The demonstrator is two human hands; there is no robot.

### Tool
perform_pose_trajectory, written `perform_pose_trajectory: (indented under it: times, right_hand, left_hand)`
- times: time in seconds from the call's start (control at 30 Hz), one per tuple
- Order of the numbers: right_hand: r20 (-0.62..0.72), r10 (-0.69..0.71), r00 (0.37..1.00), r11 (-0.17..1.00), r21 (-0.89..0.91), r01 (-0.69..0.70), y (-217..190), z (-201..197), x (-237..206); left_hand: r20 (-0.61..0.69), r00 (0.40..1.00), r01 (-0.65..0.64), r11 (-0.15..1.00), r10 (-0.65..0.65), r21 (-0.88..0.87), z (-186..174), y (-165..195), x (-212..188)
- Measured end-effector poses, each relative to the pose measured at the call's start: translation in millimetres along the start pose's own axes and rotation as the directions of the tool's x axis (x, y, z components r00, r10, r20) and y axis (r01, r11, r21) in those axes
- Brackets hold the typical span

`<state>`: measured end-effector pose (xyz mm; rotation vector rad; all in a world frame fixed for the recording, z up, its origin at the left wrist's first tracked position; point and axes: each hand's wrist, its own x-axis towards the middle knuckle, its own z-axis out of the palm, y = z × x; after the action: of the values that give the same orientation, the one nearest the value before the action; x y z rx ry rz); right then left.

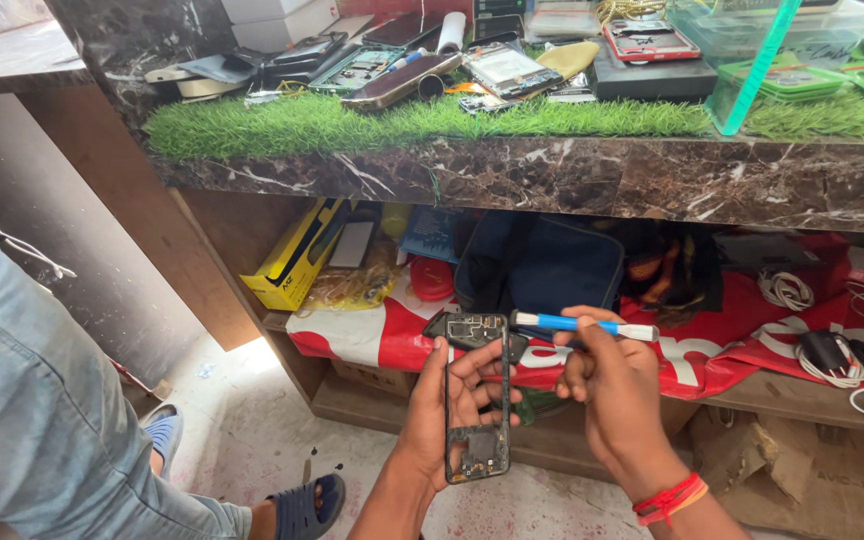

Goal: The person holds a disassembled phone frame and uses a blue-handled screwdriver to pry and work along the edges of the phone midframe, repositioning the frame repeatedly while working around its perimeter at a repair bench.

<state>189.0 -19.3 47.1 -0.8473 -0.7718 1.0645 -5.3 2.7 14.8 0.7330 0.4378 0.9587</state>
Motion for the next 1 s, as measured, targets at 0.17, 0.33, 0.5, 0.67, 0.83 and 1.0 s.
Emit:
perform_pose_trajectory:
  times: [0.17, 0.33, 0.5, 0.67, 0.83, 1.0]
  right_hand:
    - [0.147, -0.149, 0.978, 0.926, -0.325, 0.19, 0.6, 20.1, -14.5]
    - [0.032, -0.194, 0.981, 0.817, -0.548, 0.179, -4.7, 22.1, -15.1]
    - [0.098, -0.258, 0.961, 0.862, -0.425, 0.275, -5.6, 21.9, -20.4]
    - [0.016, -0.197, 0.98, 0.88, -0.439, 0.184, -7.8, 21.3, -12.3]
    - [0.025, -0.282, 0.959, 0.876, -0.402, 0.268, -13.0, 11.6, -10.6]
    - [0.118, -0.3, 0.946, 0.802, -0.507, 0.318, -8.1, 16.0, -17.0]
  left_hand:
    - [-0.025, 1.0, -0.017, 0.996, 0.02, 0.088, 6.7, -3.5, 1.4]
    - [-0.015, 0.996, -0.085, 0.988, 0.088, 0.126, 6.4, -2.9, 0.9]
    - [-0.05, 0.995, -0.077, 0.989, 0.084, 0.126, 8.6, -4.5, 2.0]
    - [-0.064, 0.992, -0.096, 0.984, 0.107, 0.149, 10.1, -3.7, 1.6]
    - [-0.097, 0.986, -0.12, 0.983, 0.134, 0.136, 10.5, -2.1, 1.7]
    - [-0.127, 0.982, -0.116, 0.973, 0.143, 0.201, 11.8, -3.2, 1.2]
